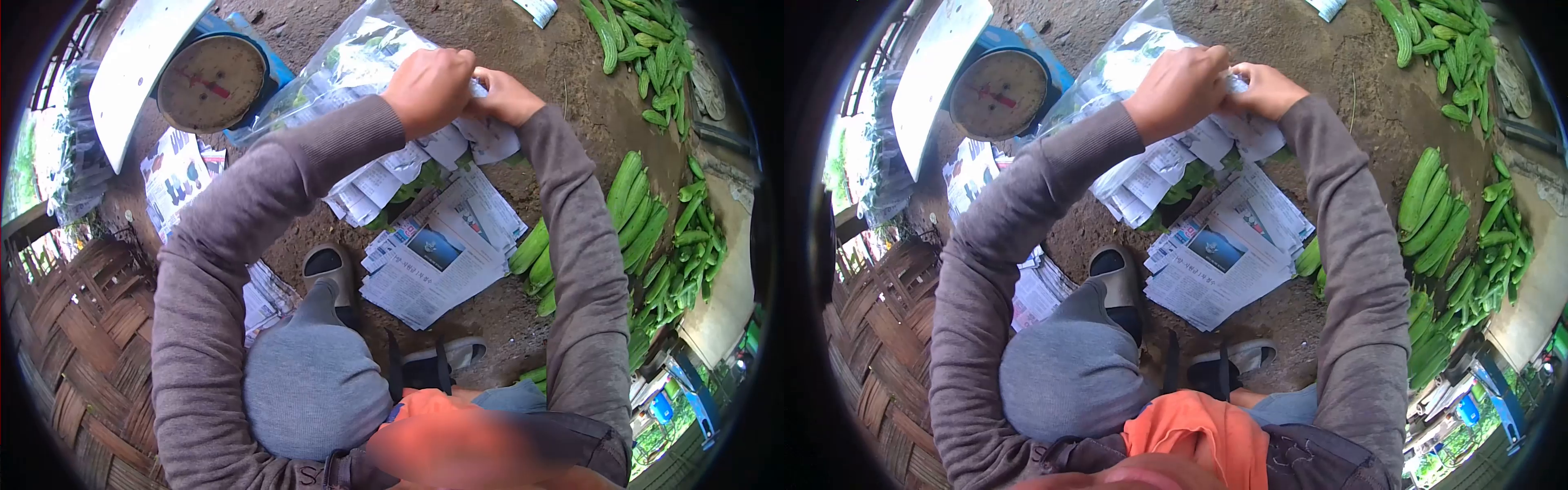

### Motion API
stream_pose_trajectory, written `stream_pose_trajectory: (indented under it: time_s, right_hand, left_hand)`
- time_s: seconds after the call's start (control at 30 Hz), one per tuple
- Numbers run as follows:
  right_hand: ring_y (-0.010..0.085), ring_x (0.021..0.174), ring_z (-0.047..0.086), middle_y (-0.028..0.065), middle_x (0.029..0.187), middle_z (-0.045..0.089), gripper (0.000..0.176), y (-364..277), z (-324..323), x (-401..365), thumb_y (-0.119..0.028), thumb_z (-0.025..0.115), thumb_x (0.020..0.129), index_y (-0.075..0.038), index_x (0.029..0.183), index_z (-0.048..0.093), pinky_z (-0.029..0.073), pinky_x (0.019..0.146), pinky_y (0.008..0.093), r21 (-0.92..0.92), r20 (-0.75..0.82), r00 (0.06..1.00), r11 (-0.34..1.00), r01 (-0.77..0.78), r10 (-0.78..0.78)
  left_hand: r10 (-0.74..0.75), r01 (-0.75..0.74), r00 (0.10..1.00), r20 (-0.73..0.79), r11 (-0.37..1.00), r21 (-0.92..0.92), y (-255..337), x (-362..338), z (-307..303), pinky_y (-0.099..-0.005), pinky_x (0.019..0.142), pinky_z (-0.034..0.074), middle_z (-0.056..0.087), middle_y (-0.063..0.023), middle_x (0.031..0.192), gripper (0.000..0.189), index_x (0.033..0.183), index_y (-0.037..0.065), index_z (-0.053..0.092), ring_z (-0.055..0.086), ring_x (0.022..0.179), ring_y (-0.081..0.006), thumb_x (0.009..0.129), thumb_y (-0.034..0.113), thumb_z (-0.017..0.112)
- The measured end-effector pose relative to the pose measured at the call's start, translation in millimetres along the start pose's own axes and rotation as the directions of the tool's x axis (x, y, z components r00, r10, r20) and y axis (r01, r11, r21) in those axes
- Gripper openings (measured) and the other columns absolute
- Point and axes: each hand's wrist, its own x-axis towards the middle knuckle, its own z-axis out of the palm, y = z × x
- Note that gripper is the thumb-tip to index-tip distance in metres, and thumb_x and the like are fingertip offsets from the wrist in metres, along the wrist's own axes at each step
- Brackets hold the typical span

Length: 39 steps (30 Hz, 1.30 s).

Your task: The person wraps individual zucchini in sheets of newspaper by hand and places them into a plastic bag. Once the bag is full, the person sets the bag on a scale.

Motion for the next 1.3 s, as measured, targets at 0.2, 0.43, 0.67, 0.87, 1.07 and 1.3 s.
stream_pose_trajectory:
  time_s: [0.2, 0.43, 0.67, 0.87, 1.07, 1.3]
  right_hand:
    - [0.0248, 0.110, 0.056, 0.0180, 0.130, 0.050, 0.083, 8, 4, -80, -0.034, 0.080, 0.068, -0.002, 0.136, 0.043, 0.046, 0.093, 0.0346, -0.329, -0.304, 0.920, 0.934, 0.142, -0.247]
    - [0.0158, 0.092, 0.062, 0.0113, 0.105, 0.066, 0.058, 26, 46, -88, -0.019, 0.079, 0.073, 0.001, 0.123, 0.056, 0.050, 0.083, 0.0301, 0.066, -0.457, 0.886, 0.990, 0.123, -0.080]
    - [0.0220, 0.084, 0.067, 0.0171, 0.103, 0.068, 0.056, 31, 57, -68, -0.026, 0.078, 0.074, 0.001, 0.119, 0.059, 0.052, 0.077, 0.0319, -0.166, -0.592, 0.768, 0.970, 0.179, -0.244]
    - [0.0268, 0.107, 0.062, 0.0194, 0.115, 0.063, 0.063, 30, 56, -74, -0.035, 0.077, 0.073, -0.002, 0.123, 0.057, 0.048, 0.091, 0.0350, -0.068, -0.563, 0.805, 0.982, 0.177, -0.184]
    - [0.0260, 0.114, 0.057, 0.0144, 0.132, 0.053, 0.062, 85, 8, -130, -0.039, 0.077, 0.074, -0.007, 0.123, 0.057, 0.049, 0.094, 0.0372, -0.180, -0.651, 0.725, 0.974, 0.140, -0.225]
    - [0.0320, 0.113, 0.052, 0.0169, 0.120, 0.056, 0.074, 242, -96, -268, -0.060, 0.074, 0.065, -0.006, 0.114, 0.061, 0.044, 0.095, 0.0435, 0.053, -0.954, 0.069, 0.392, -0.919, 0.291]
  left_hand:
    - [-0.049, 0.049, 0.999, 0.013, 0.999, -0.024, -8, -8, 0, -0.0444, 0.067, 0.050, 0.064, -0.0207, 0.079, 0.015, 0.086, 0.000, 0.059, 0.062, 0.074, -0.0388, 0.074, 0.009, 0.060]
    - [-0.052, 0.053, 0.996, 0.069, 0.999, -0.014, 13, -11, 3, -0.0480, 0.068, 0.049, 0.061, -0.0213, 0.076, 0.011, 0.080, -0.001, 0.054, 0.061, 0.073, -0.0413, 0.075, 0.008, 0.057]
    - [-0.063, 0.063, 0.997, 0.038, 0.998, -0.010, 19, -17, 8, -0.0458, 0.068, 0.049, 0.061, -0.0213, 0.082, 0.014, 0.088, -0.001, 0.055, 0.060, 0.075, -0.0414, 0.078, 0.009, 0.059]
    - [-0.122, 0.132, 0.988, 0.094, 0.986, -0.101, 37, -59, -1, -0.0419, 0.082, 0.049, 0.056, -0.0252, 0.111, 0.053, 0.127, -0.002, 0.049, 0.058, 0.100, -0.0400, 0.076, 0.004, 0.063]
    - [-0.218, 0.219, 0.973, 0.072, 0.976, 0.003, 38, -147, -4, -0.0440, 0.095, 0.040, 0.046, -0.0231, 0.123, 0.082, 0.143, -0.001, 0.026, 0.047, 0.113, -0.0380, 0.071, -0.001, 0.066]
    - [-0.294, 0.290, 0.955, 0.034, 0.953, 0.086, 31, -224, -7, -0.0457, 0.104, 0.032, 0.037, -0.0244, 0.135, 0.088, 0.144, -0.001, 0.022, 0.039, 0.124, -0.0399, 0.069, -0.001, 0.068]
